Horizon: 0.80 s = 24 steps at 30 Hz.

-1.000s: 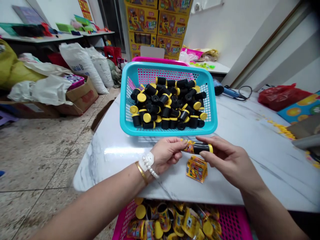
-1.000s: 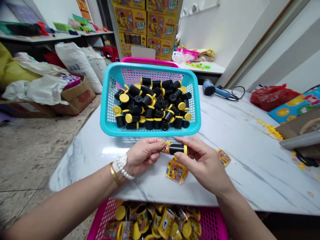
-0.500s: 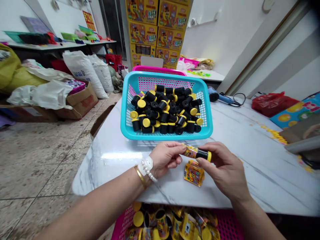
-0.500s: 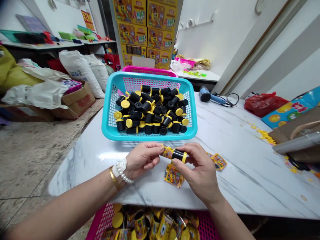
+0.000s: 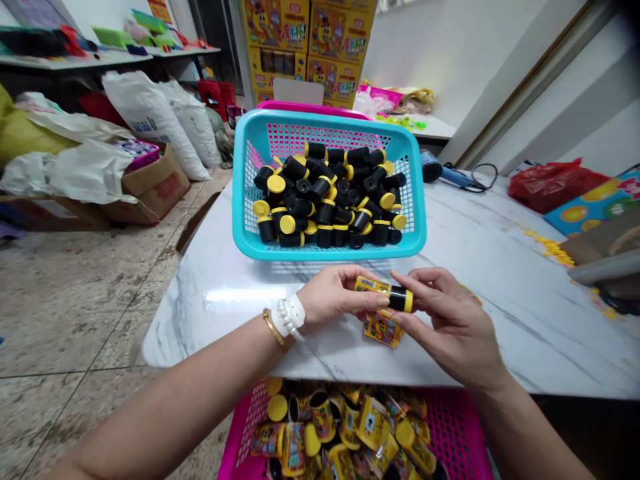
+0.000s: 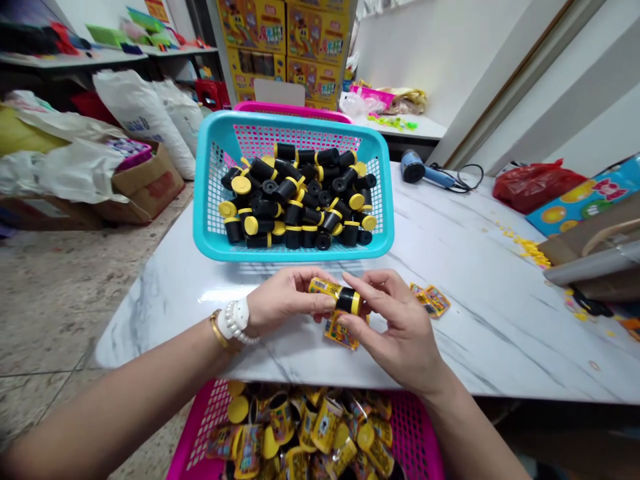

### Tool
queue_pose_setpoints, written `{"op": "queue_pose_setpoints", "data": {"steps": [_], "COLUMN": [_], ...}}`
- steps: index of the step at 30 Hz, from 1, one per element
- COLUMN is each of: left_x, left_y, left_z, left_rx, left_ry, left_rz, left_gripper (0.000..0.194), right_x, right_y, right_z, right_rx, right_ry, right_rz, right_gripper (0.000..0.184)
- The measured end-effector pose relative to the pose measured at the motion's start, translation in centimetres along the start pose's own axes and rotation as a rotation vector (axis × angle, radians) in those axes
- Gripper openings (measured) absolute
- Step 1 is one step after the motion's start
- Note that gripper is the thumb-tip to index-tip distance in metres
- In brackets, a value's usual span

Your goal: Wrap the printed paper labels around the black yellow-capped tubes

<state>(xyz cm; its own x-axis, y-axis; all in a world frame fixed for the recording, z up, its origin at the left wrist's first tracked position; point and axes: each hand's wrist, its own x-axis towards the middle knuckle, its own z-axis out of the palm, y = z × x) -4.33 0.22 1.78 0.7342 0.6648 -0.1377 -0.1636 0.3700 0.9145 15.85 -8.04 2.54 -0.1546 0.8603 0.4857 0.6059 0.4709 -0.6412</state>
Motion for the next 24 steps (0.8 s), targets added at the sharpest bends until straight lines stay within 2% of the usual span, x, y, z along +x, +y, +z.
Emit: {"op": "queue_pose_setpoints", "data": {"steps": [3, 8, 13, 17, 19, 21, 24], "left_x": [0.1, 0.1, -0.1, -0.1, 0.0, 0.1, 0.1], "left_y": [-0.3, -0.6, -0.3, 0.1, -0.1, -0.5, -1.2], "left_z": [-0.1, 0.4, 0.5, 0.0, -0.1, 0.1, 0.7], "left_rx": [-0.048, -0.117, -0.063, 0.005, 0.035, 0.063, 0.099], "left_ry": [0.005, -0.041, -0.032, -0.062, -0.096, -0.117, -0.077], "left_rz": [-0.009, -0.028, -0.046, -0.143, -0.167, -0.082, 0.140], "left_gripper": [0.038, 0.040, 0.052, 0.063, 0.062, 0.054, 0.037], "right_x": [-0.3, -0.9, -0.2, -0.1, -0.5, -1.0, -1.4], "right_y": [-0.3, -0.7, -0.9, -0.2, 0.2, 0.5, 0.5], "right_z": [-0.1, 0.1, 1.6, 1.5, 1.1, 0.7, 1.0], "right_rx": [0.004, -0.070, -0.147, -0.192, -0.225, -0.221, -0.054], "right_ry": [-0.042, 0.078, 0.103, 0.110, 0.128, 0.133, 0.194], "right_rz": [-0.012, -0.026, -0.138, -0.216, -0.255, -0.248, -0.083], "right_gripper": [0.054, 0.059, 0.043, 0.046, 0.049, 0.051, 0.048]}}
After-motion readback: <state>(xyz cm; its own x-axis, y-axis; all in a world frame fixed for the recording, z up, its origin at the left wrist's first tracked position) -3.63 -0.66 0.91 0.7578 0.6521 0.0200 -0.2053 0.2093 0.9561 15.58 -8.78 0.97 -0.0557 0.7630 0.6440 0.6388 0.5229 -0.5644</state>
